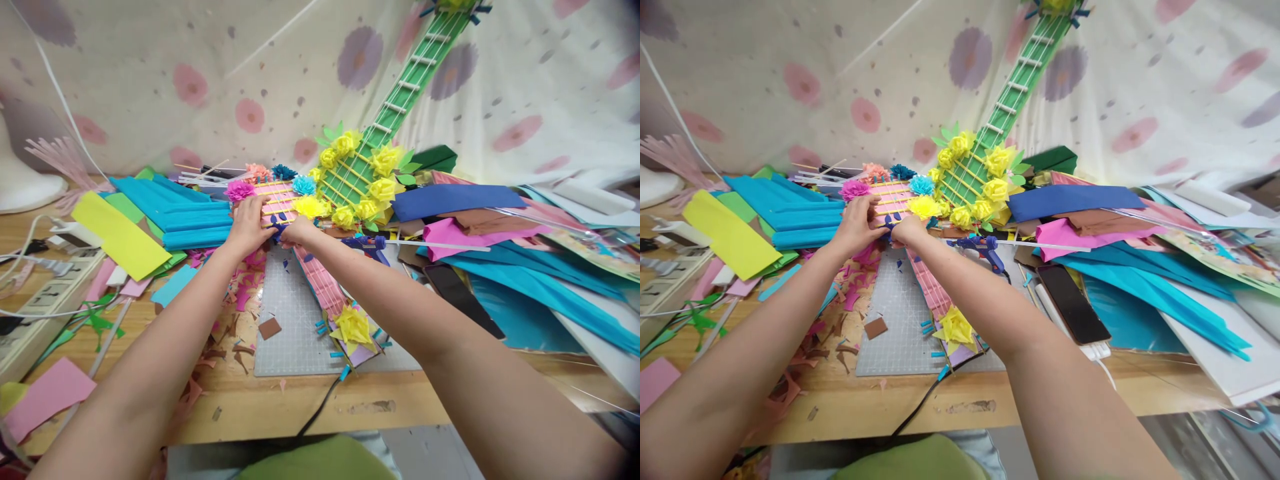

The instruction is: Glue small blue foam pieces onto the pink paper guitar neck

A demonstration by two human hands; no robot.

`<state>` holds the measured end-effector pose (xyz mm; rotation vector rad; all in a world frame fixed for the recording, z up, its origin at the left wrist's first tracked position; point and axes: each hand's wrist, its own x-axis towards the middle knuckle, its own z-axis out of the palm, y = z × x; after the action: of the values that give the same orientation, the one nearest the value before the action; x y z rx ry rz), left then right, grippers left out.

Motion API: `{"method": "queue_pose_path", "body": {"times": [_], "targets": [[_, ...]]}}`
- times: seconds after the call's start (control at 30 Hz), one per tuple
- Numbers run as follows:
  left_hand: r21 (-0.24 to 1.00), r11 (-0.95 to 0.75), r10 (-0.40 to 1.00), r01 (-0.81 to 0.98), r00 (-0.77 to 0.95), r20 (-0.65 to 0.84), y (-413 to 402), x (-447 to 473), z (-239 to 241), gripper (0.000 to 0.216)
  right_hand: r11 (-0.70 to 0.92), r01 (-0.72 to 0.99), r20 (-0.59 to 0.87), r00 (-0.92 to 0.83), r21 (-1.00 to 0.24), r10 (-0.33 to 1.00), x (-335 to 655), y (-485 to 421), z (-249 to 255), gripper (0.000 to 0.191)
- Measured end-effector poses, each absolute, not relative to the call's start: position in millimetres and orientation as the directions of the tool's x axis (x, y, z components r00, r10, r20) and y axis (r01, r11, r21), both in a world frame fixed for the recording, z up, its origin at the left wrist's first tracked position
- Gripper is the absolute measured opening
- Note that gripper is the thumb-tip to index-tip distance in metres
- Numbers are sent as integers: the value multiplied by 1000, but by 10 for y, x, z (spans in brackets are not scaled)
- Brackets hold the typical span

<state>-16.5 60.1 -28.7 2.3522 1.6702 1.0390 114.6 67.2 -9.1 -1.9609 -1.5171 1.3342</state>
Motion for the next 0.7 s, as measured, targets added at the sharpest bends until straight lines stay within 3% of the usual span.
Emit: {"method": "queue_pose_path", "body": {"times": [0.13,0.33,0.5,0.7], "targets": [[408,-393,862,824,175,476,603,-168,-288,59,-392,589,-483,3,-707,876,1136,652,-15,33],[400,-397,860,826,184,475,619,-200,-317,61,-388,566,-489,-30,-727,872,1157,609,22,6],[372,-437,843,819,228,486,561,-234,-309,56,-431,473,-503,-31,-768,864,1189,550,80,14],[266,-508,816,819,357,455,445,-225,-357,68,-462,342,-505,-44,-819,862,1209,503,141,16]]}}
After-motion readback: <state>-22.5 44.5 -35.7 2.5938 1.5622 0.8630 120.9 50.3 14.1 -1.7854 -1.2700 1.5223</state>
